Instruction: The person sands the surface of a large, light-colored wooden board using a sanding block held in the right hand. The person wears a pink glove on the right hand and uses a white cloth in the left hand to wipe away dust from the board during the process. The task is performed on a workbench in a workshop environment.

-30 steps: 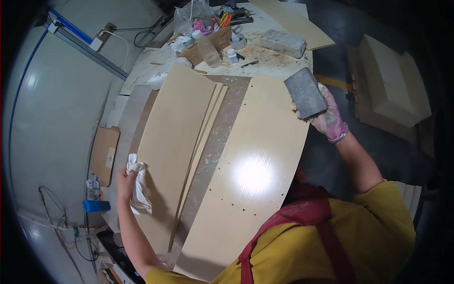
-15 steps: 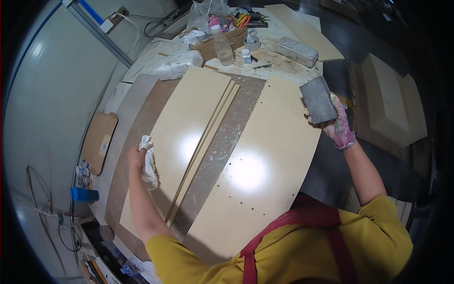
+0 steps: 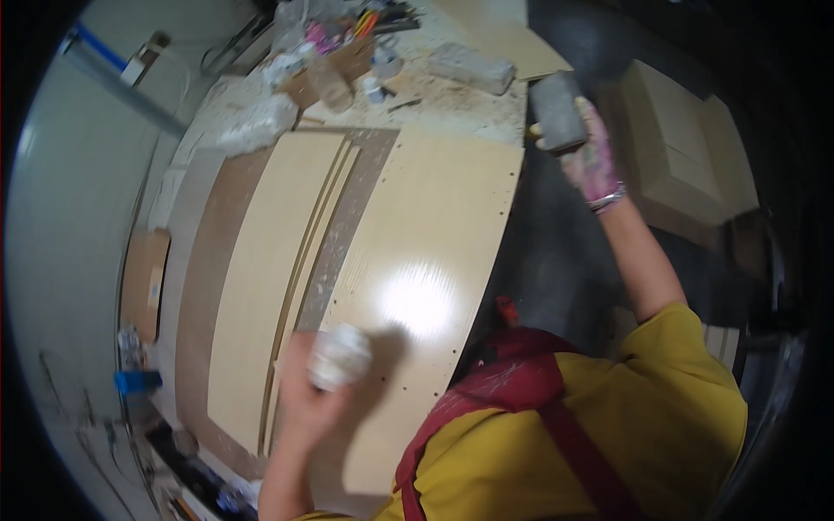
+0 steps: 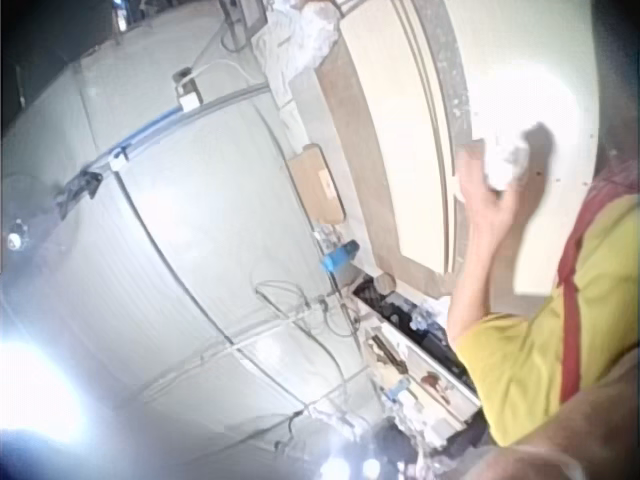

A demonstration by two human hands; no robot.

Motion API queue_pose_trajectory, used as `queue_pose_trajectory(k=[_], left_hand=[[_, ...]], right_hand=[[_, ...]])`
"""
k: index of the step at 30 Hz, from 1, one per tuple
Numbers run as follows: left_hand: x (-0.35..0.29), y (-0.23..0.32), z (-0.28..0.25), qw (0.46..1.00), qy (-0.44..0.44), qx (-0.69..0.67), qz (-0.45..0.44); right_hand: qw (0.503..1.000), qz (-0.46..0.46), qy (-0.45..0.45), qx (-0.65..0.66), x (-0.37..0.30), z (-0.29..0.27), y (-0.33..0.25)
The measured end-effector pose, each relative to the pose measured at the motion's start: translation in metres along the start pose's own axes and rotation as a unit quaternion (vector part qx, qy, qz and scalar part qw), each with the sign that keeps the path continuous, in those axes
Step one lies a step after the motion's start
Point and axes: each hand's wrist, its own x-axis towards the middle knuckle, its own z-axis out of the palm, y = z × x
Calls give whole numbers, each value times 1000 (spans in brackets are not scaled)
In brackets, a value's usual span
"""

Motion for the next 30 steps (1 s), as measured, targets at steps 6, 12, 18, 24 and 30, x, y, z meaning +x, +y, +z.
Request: queue_pose_trajectory(k=[6, 12, 18, 24, 30], left_hand=[[-28, -42, 54, 891, -65, 444, 60], [-15, -40, 12, 961, 183, 119, -169], [56, -77, 44, 940, 149, 257, -169], [94, -15, 66, 963, 171, 69, -198], [209, 8, 169, 939, 67, 334, 50]], right_hand=[[980, 116, -162, -10, -20, 21, 27], [959, 206, -193, 21, -15, 27, 29], [938, 245, -239, 58, 0, 22, 26], [920, 313, -169, 166, -1, 12, 28], [906, 299, -220, 204, 6, -3, 36]])
